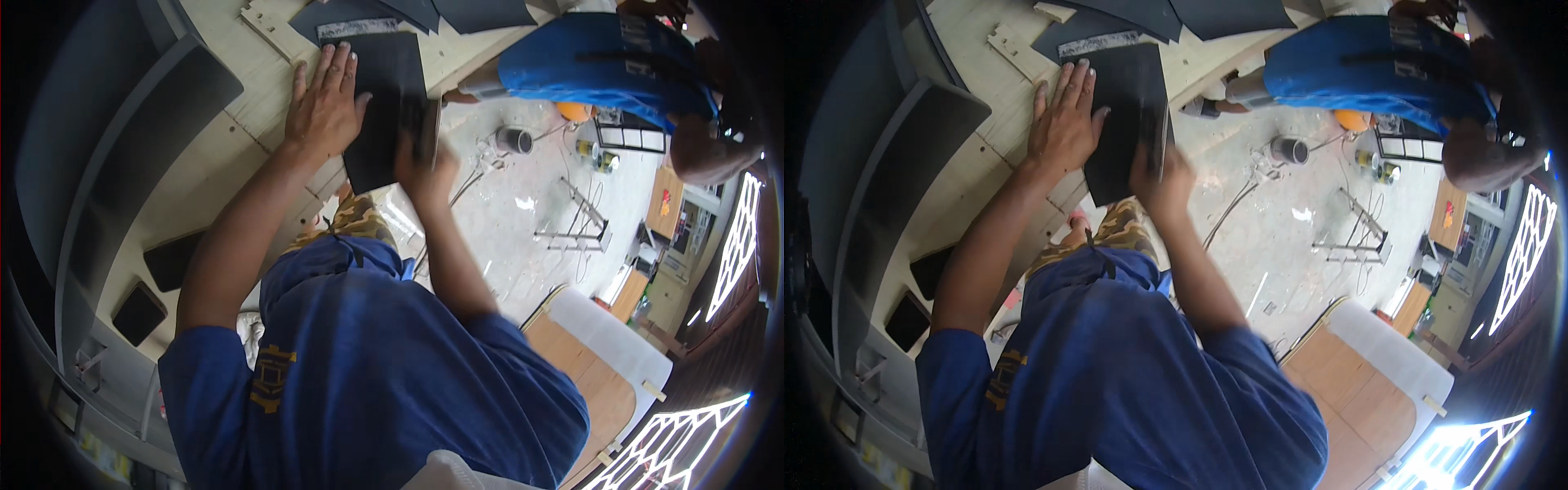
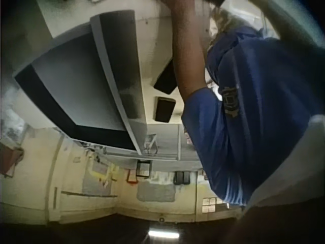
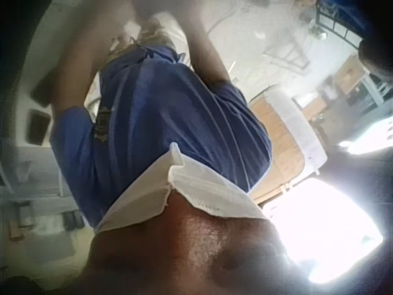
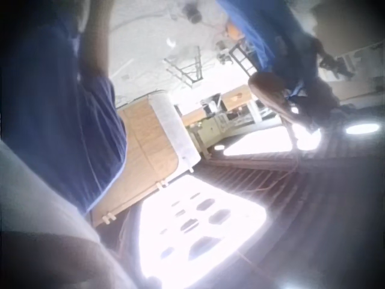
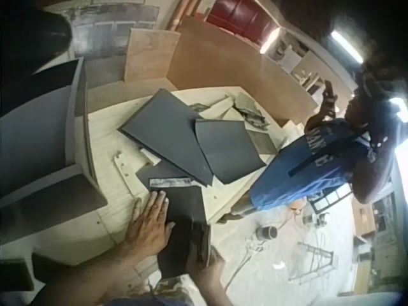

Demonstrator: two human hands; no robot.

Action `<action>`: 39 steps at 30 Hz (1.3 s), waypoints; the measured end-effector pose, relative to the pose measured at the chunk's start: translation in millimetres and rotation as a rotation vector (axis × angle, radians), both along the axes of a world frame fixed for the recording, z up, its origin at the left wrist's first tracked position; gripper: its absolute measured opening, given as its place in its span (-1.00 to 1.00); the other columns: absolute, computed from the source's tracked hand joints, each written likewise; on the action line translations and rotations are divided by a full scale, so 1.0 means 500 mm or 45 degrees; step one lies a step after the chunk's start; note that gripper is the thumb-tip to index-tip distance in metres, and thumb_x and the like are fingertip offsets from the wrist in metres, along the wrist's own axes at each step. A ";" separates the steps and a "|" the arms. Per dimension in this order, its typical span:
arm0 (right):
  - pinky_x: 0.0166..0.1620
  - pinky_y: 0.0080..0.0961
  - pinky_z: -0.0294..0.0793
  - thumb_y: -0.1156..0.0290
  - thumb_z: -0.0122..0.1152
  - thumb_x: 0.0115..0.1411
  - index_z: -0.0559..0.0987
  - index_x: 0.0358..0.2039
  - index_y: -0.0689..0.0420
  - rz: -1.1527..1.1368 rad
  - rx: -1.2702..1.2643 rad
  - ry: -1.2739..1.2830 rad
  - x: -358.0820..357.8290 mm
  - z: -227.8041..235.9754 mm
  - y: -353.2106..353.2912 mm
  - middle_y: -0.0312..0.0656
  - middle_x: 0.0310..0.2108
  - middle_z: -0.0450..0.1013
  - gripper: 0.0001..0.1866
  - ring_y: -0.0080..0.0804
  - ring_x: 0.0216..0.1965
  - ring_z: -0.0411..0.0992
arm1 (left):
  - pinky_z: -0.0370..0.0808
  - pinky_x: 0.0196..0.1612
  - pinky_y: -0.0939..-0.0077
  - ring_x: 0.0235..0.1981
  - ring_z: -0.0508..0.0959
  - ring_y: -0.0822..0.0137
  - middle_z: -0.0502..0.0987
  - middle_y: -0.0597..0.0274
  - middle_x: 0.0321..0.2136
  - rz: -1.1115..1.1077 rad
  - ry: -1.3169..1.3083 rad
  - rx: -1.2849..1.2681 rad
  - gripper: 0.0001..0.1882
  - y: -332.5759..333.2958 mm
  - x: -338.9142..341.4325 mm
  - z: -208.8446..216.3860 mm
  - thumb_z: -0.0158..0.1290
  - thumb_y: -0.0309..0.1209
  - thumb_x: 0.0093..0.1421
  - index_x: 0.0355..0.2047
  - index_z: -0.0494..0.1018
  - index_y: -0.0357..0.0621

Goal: The person sands a piece of dark material using a handheld sanding block, repeatedly rubbing the surface and checking the texture.

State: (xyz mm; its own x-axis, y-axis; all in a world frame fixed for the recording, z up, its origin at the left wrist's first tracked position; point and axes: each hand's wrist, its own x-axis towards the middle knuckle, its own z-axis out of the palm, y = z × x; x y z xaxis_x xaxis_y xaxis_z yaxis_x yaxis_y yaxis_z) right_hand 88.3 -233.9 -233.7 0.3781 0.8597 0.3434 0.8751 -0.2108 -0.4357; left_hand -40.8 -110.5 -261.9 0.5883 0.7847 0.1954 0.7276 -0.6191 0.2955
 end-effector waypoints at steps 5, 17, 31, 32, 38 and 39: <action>-0.58 -0.48 0.39 0.37 0.35 0.03 0.58 -0.57 0.23 -0.177 0.079 0.742 0.116 0.048 0.167 -0.18 -0.67 0.47 -0.80 -0.45 -0.65 0.44 | -0.01 0.30 -0.03 0.35 0.05 0.19 0.10 0.16 0.32 0.046 0.100 0.032 -0.42 0.006 -0.005 0.025 -0.15 -0.10 0.30 0.24 0.20 -0.16; -0.52 -0.61 0.39 0.56 0.30 0.05 0.54 -0.24 0.27 0.035 0.201 1.220 0.068 0.106 0.034 -0.22 -0.42 0.52 -0.77 -0.53 -0.51 0.46 | 0.07 0.24 0.10 0.20 0.22 0.09 0.23 0.03 0.18 0.050 0.127 0.077 -0.38 -0.029 -0.056 0.076 -0.05 -0.04 0.24 0.21 0.27 -0.15; -0.52 -0.18 0.43 0.35 0.20 0.08 0.56 -0.57 0.20 0.126 0.066 0.018 0.057 0.010 0.174 0.06 -0.67 0.44 -0.80 0.08 -0.57 0.48 | -0.15 0.37 0.08 0.37 -0.02 0.07 0.05 0.03 0.33 0.101 0.010 0.060 -0.40 0.025 -0.025 -0.008 -0.21 -0.11 0.33 0.27 0.16 -0.20; -0.52 -0.18 0.43 0.34 0.19 0.09 0.56 -0.58 0.21 0.125 0.066 0.102 0.058 0.012 0.176 0.06 -0.67 0.44 -0.79 0.10 -0.56 0.48 | -0.15 0.37 0.08 0.37 -0.02 0.07 0.05 0.03 0.33 0.089 0.002 0.049 -0.40 0.022 -0.027 -0.008 -0.21 -0.11 0.33 0.27 0.16 -0.20; -0.48 -0.37 0.49 0.46 0.22 0.12 0.60 -0.27 0.19 0.240 0.078 0.438 -0.032 0.051 -0.068 -0.03 -0.60 0.50 -0.84 -0.15 -0.57 0.55 | -0.15 0.37 0.10 0.37 -0.01 0.07 0.06 0.04 0.33 0.132 -0.015 0.044 -0.41 0.016 -0.034 -0.008 -0.21 -0.12 0.33 0.27 0.16 -0.19; -0.47 -0.36 0.49 0.44 0.23 0.11 0.60 -0.30 0.19 0.232 0.070 0.284 -0.020 0.043 -0.056 -0.02 -0.58 0.51 -0.85 -0.13 -0.56 0.55 | -0.15 0.38 0.11 0.37 0.00 0.07 0.06 0.05 0.33 0.108 0.030 0.010 -0.42 0.014 -0.027 0.002 -0.21 -0.13 0.33 0.27 0.16 -0.18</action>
